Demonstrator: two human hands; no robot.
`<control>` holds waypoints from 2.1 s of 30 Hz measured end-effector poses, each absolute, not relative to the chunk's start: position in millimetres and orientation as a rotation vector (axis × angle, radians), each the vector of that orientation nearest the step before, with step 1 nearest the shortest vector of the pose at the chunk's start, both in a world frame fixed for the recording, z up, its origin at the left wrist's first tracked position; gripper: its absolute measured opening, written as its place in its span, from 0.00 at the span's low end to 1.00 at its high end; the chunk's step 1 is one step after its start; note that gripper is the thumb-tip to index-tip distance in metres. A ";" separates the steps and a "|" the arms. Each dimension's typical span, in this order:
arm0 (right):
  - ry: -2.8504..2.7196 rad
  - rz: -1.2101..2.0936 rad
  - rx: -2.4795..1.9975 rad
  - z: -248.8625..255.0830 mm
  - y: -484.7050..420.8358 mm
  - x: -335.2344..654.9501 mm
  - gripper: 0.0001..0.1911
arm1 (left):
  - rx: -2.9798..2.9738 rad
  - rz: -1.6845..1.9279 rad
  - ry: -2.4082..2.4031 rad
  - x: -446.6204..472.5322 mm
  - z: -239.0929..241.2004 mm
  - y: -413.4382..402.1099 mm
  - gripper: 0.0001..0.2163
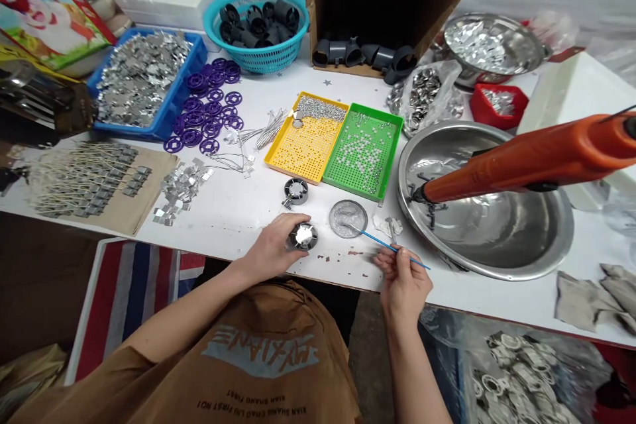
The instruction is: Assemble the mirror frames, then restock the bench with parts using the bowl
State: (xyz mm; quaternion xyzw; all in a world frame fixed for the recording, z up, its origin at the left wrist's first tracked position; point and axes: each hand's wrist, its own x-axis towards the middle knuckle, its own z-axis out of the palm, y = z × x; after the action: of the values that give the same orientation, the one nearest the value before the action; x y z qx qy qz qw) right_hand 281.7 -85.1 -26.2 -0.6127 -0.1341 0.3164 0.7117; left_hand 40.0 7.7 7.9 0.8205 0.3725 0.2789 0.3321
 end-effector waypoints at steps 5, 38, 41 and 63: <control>-0.135 0.773 -1.339 -27.5 -81.2 296.8 0.20 | 2.183 0.653 0.913 53.1 -10.7 18.5 0.27; -0.860 0.867 -1.378 0.7 -79.5 261.7 0.10 | 2.148 0.726 1.024 51.7 -13.2 16.4 0.26; -0.870 0.850 -1.407 -1.3 -79.6 263.7 0.09 | 2.149 0.725 1.033 52.0 -14.3 16.6 0.26; -0.867 0.756 -1.562 7.5 -90.1 267.8 0.09 | 2.173 0.754 1.078 52.9 -15.8 14.6 0.26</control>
State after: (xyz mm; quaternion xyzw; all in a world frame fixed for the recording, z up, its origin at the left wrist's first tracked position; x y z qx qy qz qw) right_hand 267.8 -90.1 7.5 -0.6643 -0.3686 0.3214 0.5653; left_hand 52.9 14.6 -15.8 0.8170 0.4054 0.2836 0.2961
